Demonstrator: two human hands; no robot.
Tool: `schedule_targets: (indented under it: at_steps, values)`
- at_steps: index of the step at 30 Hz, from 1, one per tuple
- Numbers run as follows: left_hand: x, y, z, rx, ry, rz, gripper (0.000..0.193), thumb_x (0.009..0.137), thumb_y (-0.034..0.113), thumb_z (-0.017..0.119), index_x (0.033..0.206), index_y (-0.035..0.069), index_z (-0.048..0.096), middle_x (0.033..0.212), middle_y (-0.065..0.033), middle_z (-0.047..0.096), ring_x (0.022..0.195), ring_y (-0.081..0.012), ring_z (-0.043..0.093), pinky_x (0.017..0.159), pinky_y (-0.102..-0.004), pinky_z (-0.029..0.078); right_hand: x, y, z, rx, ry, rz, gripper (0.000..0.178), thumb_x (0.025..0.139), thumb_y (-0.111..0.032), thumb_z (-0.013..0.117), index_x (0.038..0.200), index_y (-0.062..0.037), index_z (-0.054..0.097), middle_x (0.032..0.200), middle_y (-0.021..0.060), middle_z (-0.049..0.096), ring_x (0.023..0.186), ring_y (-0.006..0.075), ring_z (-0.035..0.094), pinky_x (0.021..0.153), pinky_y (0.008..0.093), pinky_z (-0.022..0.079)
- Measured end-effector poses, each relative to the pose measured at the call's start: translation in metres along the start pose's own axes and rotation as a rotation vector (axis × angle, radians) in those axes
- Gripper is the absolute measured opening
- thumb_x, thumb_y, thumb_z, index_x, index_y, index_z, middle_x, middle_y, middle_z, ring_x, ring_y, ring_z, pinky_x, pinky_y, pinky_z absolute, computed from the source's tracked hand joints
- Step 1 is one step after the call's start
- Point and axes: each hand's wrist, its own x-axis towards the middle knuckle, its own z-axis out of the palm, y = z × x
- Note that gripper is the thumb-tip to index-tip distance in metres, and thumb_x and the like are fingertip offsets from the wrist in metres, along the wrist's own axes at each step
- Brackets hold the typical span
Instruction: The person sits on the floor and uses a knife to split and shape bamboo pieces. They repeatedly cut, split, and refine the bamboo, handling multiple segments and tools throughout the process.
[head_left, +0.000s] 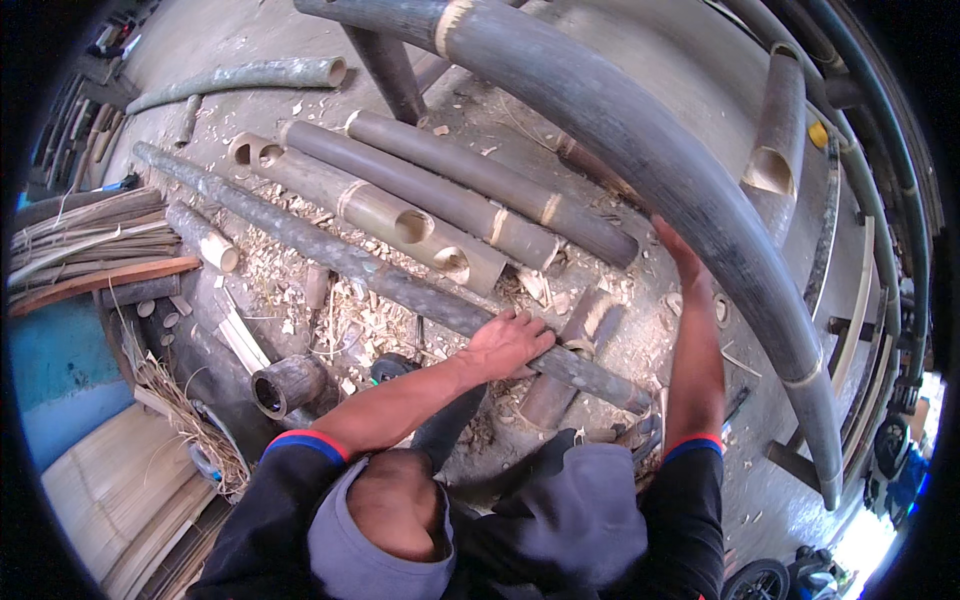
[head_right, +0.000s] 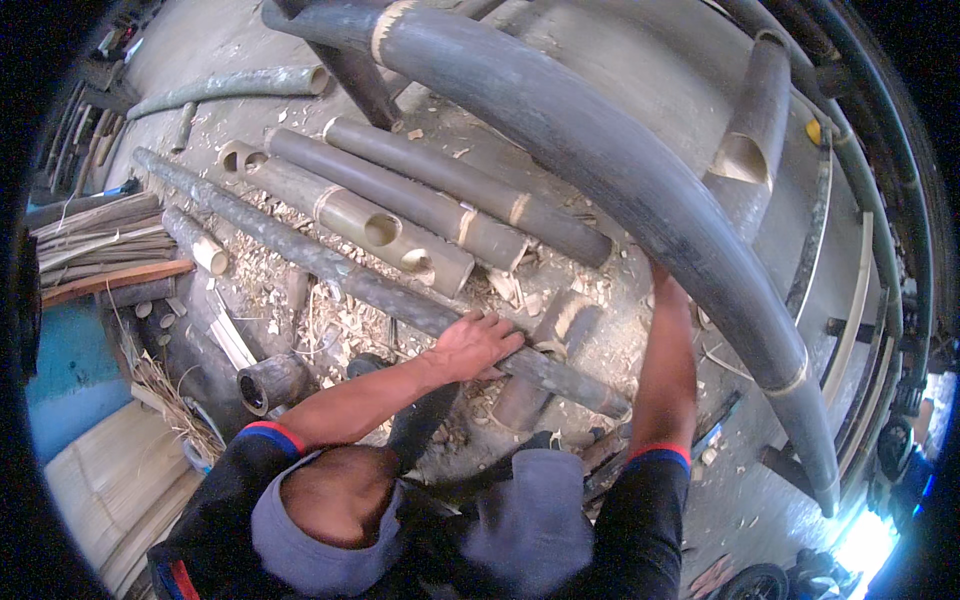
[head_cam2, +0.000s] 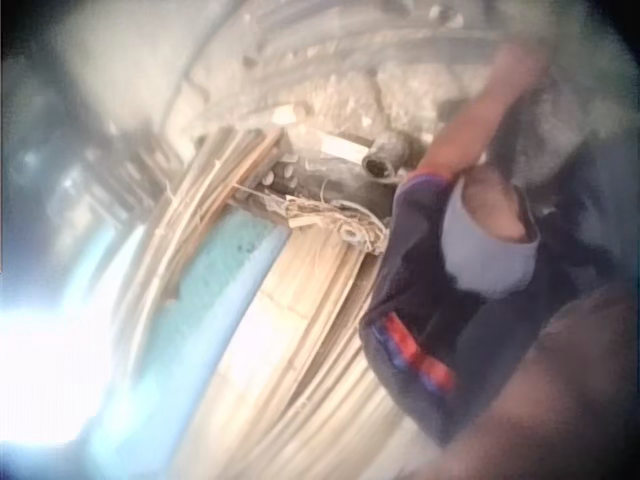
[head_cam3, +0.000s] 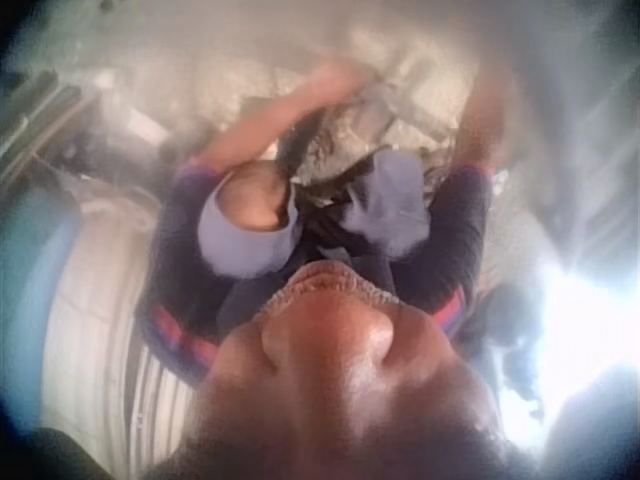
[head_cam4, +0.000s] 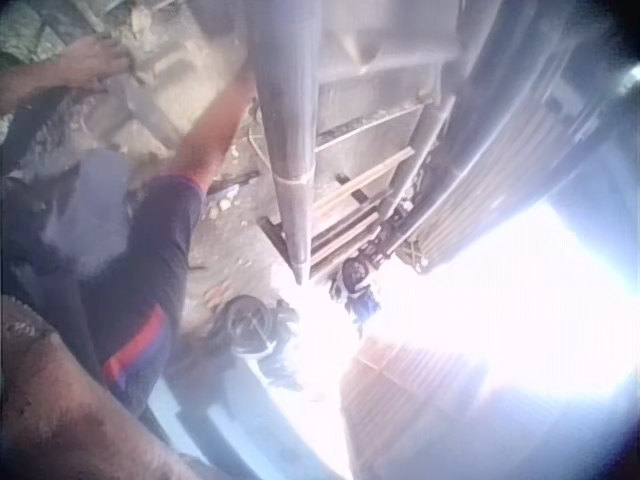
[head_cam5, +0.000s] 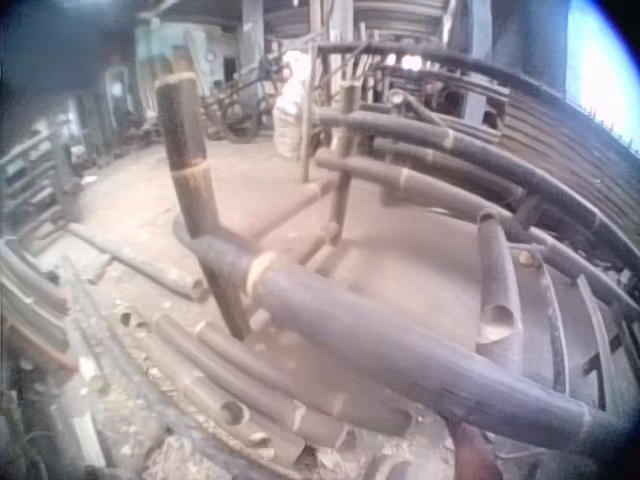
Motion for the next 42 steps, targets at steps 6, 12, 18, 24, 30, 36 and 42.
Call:
schedule_targets:
  at_steps: [6,12,18,24,30,36,42]
  values:
    - [-0.013,-0.005,-0.001,0.005,-0.006,-0.043,0.065,0.073,0.041,0.087,0.124,0.014,0.057,0.118,-0.008,0.06,0.117,-0.029,0.06,0.099,-0.0452,0.049,0.007,0.03,0.047,-0.19,0.016,-0.231,0.069,0.086,-0.04,0.071,0.144,-0.0061,0.056,0.143,0.0265,0.058,0.137,0.0431,0.052,0.118,0.0451,0.039]
    - [-0.015,-0.009,0.004,-0.014,0.058,-0.014,0.063,0.071,0.036,0.087,0.121,0.013,0.058,0.113,-0.0086,0.061,0.113,-0.0295,0.06,0.096,-0.0441,0.047,-0.01,0.036,0.064,0.038,0.121,-0.262,0.066,0.079,-0.027,0.08,0.138,-0.0053,0.058,0.136,0.027,0.062,0.132,0.044,0.055,0.109,0.0475,0.047]
    - [-0.009,-0.003,-0.002,0.02,0.077,-0.002,0.063,0.072,0.039,0.087,0.121,0.013,0.058,0.117,-0.0095,0.061,0.115,-0.03,0.06,0.099,-0.0451,0.047,-0.028,-0.062,-0.034,0.312,-0.018,-0.222,0.07,0.079,-0.031,0.082,0.14,-0.0072,0.056,0.134,0.0254,0.062,0.13,0.0426,0.057,0.107,0.0516,0.046]
    - [-0.001,0.002,-0.003,0.038,0.062,0.011,0.062,0.072,0.039,0.087,0.12,0.012,0.059,0.118,-0.0098,0.063,0.115,-0.031,0.062,0.101,-0.0478,0.048,-0.041,-0.178,-0.062,0.277,0.076,-0.509,0.067,0.088,-0.034,0.076,0.142,-0.0032,0.052,0.137,0.021,0.056,0.13,0.0423,0.051,0.109,0.0559,0.041]
    - [-0.005,-0.003,0.003,0.033,0.13,0.013,0.06,0.07,0.035,0.088,0.119,0.013,0.061,0.113,-0.0088,0.065,0.113,-0.0299,0.063,0.099,-0.0468,0.049,-0.172,-0.151,-0.106,0.692,-0.133,-0.304,0.042,0.096,-0.038,0.069,0.119,-0.0033,0.065,0.108,0.0222,0.067,0.098,0.0409,0.067,0.079,0.0506,0.055]
    - [0.004,0.014,-0.005,0.05,0.082,-0.008,0.07,0.063,0.041,0.091,0.124,0.016,0.067,0.111,-0.0069,0.068,0.112,-0.0283,0.065,0.101,-0.0462,0.05,-0.358,-0.095,-0.081,0.292,-0.808,0.061,0.064,0.094,-0.061,0.063,0.117,-0.0005,0.068,0.111,0.031,0.07,0.099,0.0405,0.073,0.077,0.053,0.059]
    - [0.009,0.01,-0.009,0.125,-0.009,-0.086,0.08,0.071,0.067,0.081,0.127,0.012,0.064,0.118,-0.0105,0.068,0.119,-0.0299,0.063,0.104,-0.048,0.047,-0.402,-0.118,-0.018,0.296,-0.436,0.178,0.082,0.085,-0.065,0.071,0.124,0.0068,0.063,0.122,0.0301,0.065,0.114,0.0432,0.065,0.092,0.0511,0.056]
